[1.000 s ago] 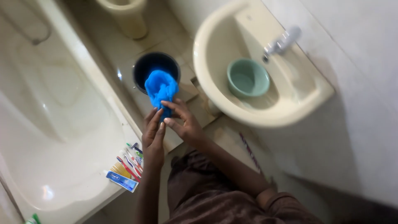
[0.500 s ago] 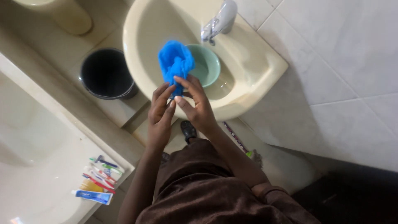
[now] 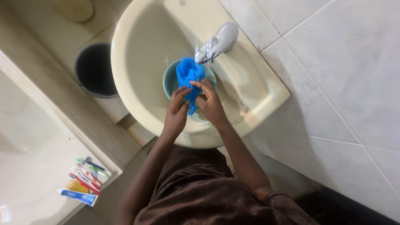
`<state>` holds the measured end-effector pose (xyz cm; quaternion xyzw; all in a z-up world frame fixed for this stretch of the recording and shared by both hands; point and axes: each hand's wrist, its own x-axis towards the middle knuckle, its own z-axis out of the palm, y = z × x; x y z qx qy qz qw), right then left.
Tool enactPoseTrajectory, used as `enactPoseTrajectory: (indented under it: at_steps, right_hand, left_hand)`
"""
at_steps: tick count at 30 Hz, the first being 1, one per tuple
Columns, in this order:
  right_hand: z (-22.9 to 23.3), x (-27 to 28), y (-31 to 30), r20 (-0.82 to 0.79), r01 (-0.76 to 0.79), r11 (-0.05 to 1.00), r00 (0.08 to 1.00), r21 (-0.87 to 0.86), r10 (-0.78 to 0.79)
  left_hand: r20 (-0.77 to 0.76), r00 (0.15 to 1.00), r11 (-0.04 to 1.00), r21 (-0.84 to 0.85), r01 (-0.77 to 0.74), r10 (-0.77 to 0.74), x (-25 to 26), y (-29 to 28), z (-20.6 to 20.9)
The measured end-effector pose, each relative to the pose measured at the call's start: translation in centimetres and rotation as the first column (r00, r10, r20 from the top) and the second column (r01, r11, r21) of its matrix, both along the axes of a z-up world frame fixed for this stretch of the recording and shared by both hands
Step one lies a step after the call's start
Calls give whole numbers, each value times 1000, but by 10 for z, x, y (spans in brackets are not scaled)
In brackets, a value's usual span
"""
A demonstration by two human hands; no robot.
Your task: The person removes a green packet and a blue cloth from a bucket, then repeatedly scoops water from the bucket into a bowl and pours it into the sink. They then pick up toothbrushes, a razor, a comb, and toothpaste from the sink and place them on the bathtub edge, followed by placing the blue cloth and green packet into the bowl.
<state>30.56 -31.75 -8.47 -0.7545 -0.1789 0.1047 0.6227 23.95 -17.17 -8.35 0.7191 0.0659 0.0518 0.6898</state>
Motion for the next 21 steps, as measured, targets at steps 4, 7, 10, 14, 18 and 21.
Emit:
enactPoseTrajectory:
  at_steps: [4,7,10,14,18,21]
  right_hand:
    - [-19,18,-15,138,-91,942,980,-322,142]
    - [-9,17,-27,87,-197,801,951,-566,295]
    - [-3,8,-29,46,-285,711,912,-643,407]
    - [-8,15,-19,54,-302,677,891,-671,451]
    - [-1,29,-16,129,-293,771,892,-566,433]
    - [16,35,-26,130,-265,870,929,-416,346]
  left_hand:
    - [-9,1000,937,350,16,-14,10,5,-4]
    - [31,998,834,551,23,-48,6,10,8]
    - [-83,993,810,575,118,-86,3,10,12]
    - [-133,986,806,571,156,-96,15,11,5]
    - [-131,987,808,568,154,-96,30,15,8]
    - [-147,987,843,523,128,-58,40,18,28]
